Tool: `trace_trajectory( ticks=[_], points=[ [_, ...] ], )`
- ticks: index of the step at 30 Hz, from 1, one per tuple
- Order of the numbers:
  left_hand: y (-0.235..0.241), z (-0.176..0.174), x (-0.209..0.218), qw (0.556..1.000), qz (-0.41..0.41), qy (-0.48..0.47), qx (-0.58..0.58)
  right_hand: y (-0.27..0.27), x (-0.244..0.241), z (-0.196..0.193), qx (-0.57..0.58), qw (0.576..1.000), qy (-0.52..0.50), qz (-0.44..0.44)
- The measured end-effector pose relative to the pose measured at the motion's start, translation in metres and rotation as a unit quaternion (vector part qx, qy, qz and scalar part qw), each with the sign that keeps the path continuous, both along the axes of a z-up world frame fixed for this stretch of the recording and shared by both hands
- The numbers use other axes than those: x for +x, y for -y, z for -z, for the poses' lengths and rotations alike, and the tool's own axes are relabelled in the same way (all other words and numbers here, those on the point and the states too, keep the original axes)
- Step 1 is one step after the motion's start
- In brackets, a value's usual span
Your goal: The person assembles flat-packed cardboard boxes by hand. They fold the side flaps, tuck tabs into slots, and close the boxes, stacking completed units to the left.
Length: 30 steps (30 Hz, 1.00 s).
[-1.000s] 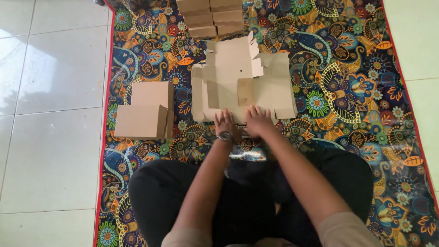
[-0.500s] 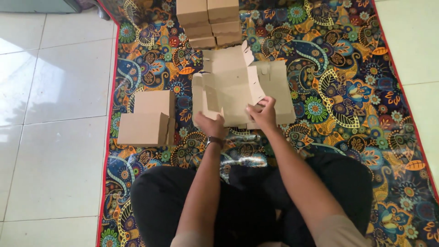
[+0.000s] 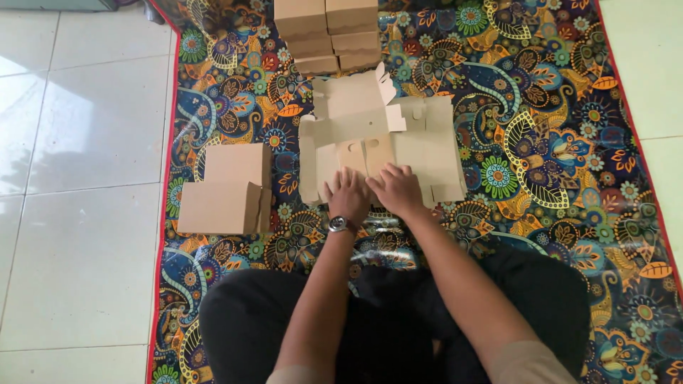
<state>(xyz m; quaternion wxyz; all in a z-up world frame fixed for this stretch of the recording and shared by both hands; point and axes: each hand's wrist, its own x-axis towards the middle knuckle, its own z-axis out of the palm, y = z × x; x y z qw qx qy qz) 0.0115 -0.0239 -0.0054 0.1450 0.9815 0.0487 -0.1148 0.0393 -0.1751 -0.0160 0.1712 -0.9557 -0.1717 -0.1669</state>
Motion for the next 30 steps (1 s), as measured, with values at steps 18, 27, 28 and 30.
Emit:
trace_trajectory(
  ticks=[18,27,28,30],
  points=[
    [-0.04,0.02,0.03,0.543,-0.355,0.142,-0.747,0.046,0.04,-0.024,0.745,0.492,-0.426,0.147],
    [-0.074,-0.007,0.033,0.513,-0.249,-0.045,-0.821,0.052,0.019,-0.091,0.547,0.743,-0.362,0.133],
    [-0.072,-0.012,0.027,0.512,-0.248,-0.045,-0.821,0.054,0.012,-0.098,0.546,0.744,-0.361,0.133],
    [-0.067,-0.022,0.014,0.869,-0.138,0.149,-0.451,0.057,0.001,-0.111,0.55,0.745,-0.35,0.14]
  ],
)
